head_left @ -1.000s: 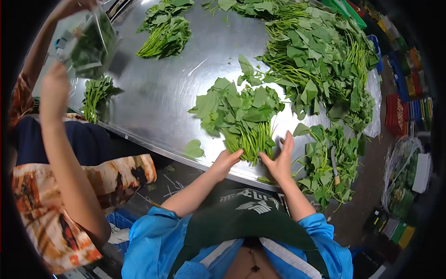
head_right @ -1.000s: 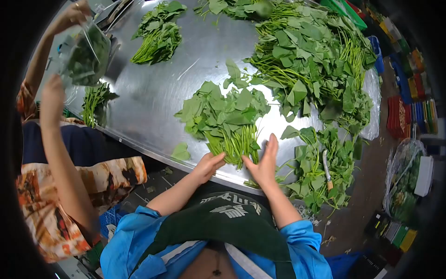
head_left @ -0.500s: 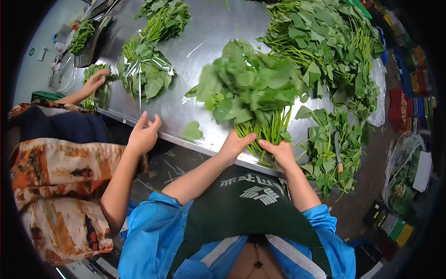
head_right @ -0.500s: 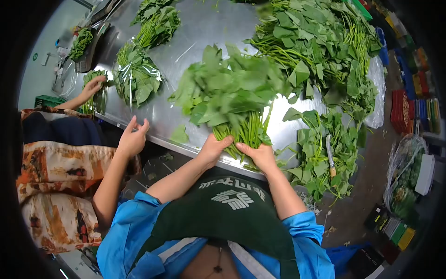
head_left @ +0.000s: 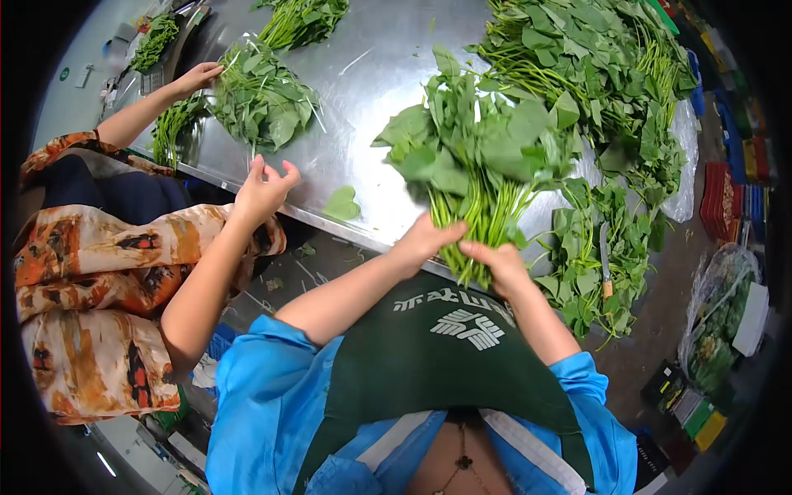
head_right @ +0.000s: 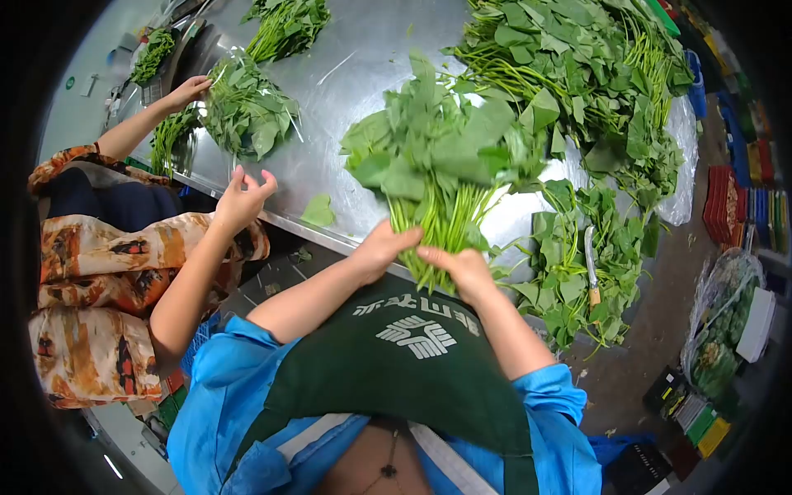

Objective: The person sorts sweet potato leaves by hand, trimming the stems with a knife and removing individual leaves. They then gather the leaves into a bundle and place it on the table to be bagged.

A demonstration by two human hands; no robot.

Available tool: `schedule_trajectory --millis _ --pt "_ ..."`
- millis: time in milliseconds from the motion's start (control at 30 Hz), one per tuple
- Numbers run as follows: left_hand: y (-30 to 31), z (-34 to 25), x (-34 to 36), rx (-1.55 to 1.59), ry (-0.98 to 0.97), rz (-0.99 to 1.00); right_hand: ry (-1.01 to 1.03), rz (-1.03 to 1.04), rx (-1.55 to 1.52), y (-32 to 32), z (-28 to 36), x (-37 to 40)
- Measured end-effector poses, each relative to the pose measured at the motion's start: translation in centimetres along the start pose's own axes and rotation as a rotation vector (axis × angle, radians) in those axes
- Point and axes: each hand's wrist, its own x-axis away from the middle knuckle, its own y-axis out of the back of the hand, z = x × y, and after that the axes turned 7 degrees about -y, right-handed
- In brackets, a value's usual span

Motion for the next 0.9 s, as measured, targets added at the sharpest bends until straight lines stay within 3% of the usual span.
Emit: schedule_trajectory --millis 100,133,167,233,300,333,400,433,500,567,600,667,767,800,833,900 --pt "0.0 1.7 3.4 0.214 0.384 -0.006 -0.153 0.022 -0.046 -0.3 -2.8 1.3" --pt "0.2 2.1 3.1 0.214 0.384 -0.005 -0.235 0.122 -0.193 0.0 -3.0 1.3" --pt "0.4 2.0 2.6 0.006 0.393 0.093 -0.234 0.122 -0.195 0.6 -3.3 1.0" --pt "0.7 1.4 1.9 -0.238 0.386 0.271 -0.163 0.463 -0.405 1.5 -4.0 0.6" --pt "0.4 3.1 1.5 -0.390 0.064 0.251 -0.161 0.472 -0.459 0.5 -3.5 1.1" --pt "0.6 3.3 1.1 -0.396 0.051 0.250 -0.151 0.394 -0.459 0.0 -3.7 1.4" --pt "0.1 1.6 1.1 -0.767 0.006 0.292 -0.161 0.266 -0.428 -0.6 -3.4 1.9" --pt "0.1 0.0 1.1 -0.769 0.010 0.293 -0.162 0.268 -0.433 -0.7 -3.3 2.3" --pt "-0.8 -7.0 1.6 -1.485 0.337 0.622 -0.068 0.161 -0.352 -0.6 -2.8 3.3" --pt "-1.1 -11.4 3.4 -1.672 0.103 0.364 -0.019 0.133 -0.354 -0.4 -1.6 4.6" --pt "-2.1 -11.5 3.3 -1.677 0.092 0.385 -0.017 0.132 -0.350 -0.1 -1.2 5.2" --pt "-5.2 -10.5 3.2 -1.884 -0.972 0.570 -0.038 0.151 -0.239 0.5 -0.2 6.6" --pt "-8.8 -7.5 1.6 -1.736 -1.030 0.933 -0.047 0.226 0.141 0.3 0.7 9.6" --pt "-9.6 -7.2 1.2 -1.685 -0.998 0.935 -0.152 0.299 0.059 1.6 1.0 10.0" --pt "-10.4 -7.1 1.0 -1.670 -1.052 0.969 -0.133 0.273 0.054 2.2 1.2 10.5" --pt "-11.1 -6.9 0.5 -1.639 -0.965 1.091 -0.208 0.333 -0.018 2.5 1.0 11.2"
